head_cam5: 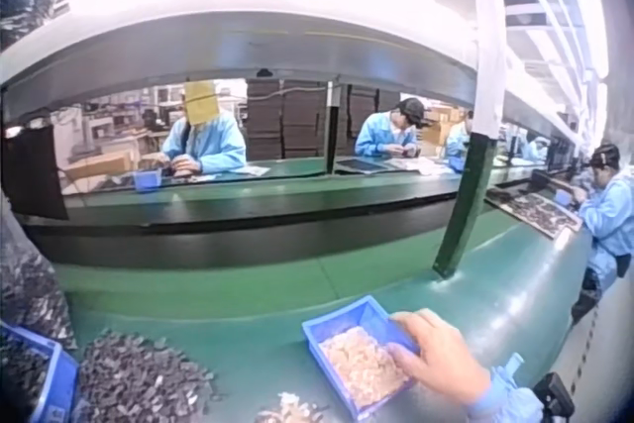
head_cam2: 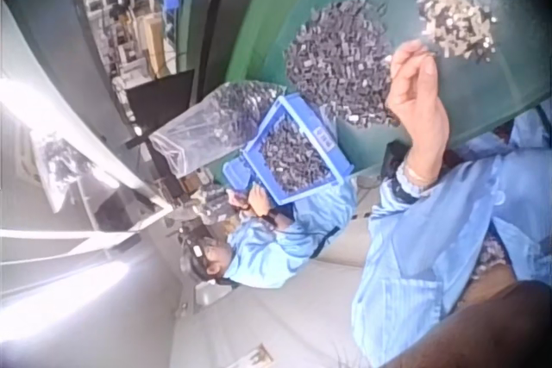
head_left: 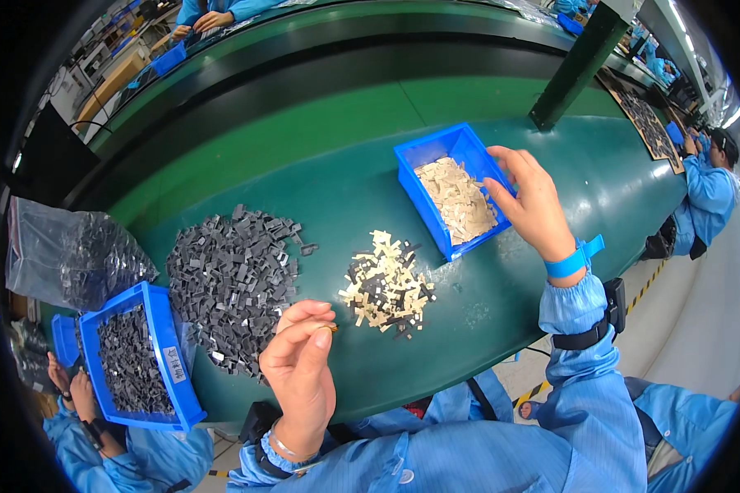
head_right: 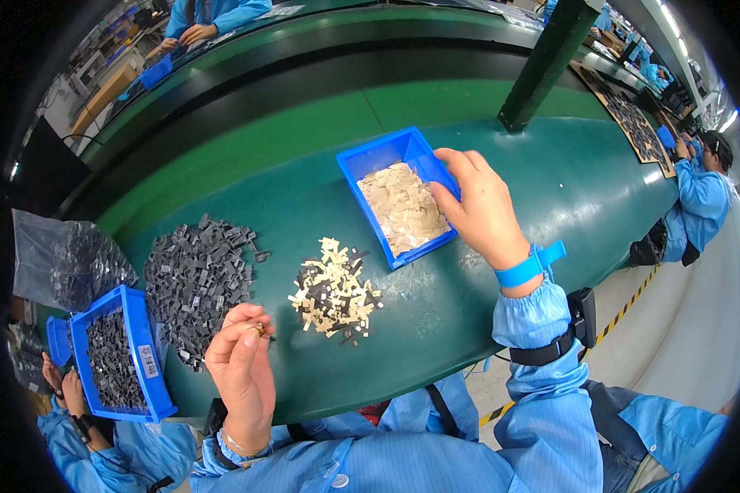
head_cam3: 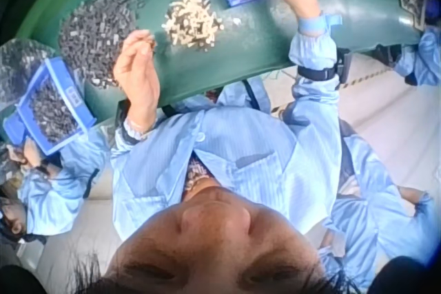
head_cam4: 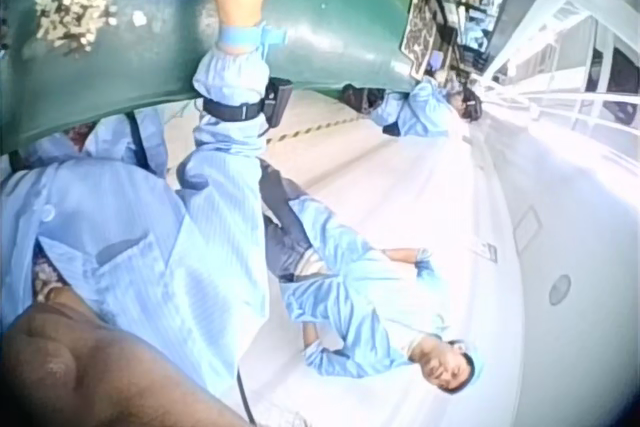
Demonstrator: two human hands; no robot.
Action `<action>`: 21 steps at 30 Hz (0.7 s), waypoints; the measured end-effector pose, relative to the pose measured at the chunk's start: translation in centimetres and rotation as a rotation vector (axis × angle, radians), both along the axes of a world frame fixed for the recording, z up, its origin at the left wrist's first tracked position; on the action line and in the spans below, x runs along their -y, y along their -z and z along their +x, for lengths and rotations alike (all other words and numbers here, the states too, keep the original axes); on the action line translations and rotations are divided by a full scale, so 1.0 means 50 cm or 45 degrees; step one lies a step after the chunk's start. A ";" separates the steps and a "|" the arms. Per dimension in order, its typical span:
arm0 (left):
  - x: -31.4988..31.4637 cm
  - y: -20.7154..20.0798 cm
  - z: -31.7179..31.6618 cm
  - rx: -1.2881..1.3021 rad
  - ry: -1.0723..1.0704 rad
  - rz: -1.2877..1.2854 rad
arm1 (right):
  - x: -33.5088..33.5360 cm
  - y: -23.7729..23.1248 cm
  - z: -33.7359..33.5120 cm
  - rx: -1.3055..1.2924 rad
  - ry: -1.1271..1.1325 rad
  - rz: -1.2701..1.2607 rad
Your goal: Sorting and inspecting small black and beige plastic components at a factory workstation.
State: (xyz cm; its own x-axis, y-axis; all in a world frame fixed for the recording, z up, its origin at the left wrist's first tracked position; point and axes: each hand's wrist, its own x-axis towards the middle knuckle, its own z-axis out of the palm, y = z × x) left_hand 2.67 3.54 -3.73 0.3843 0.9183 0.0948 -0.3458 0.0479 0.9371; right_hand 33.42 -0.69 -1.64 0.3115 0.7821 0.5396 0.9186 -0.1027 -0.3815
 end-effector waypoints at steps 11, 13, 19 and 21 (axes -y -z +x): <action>0.010 -0.016 0.000 0.208 0.193 -0.431 | 0.130 -0.011 -0.051 -0.408 0.210 -0.154; 0.013 -0.018 -0.002 0.117 0.127 -0.156 | 0.137 -0.027 -0.067 0.042 0.201 0.133; 0.008 -0.032 -0.046 -0.429 -0.126 1.131 | 0.094 -0.051 -0.249 -1.158 -0.802 -0.142; 0.014 -0.042 -0.066 -0.523 -0.160 1.275 | 0.066 -0.028 -0.283 -1.426 -0.997 -0.394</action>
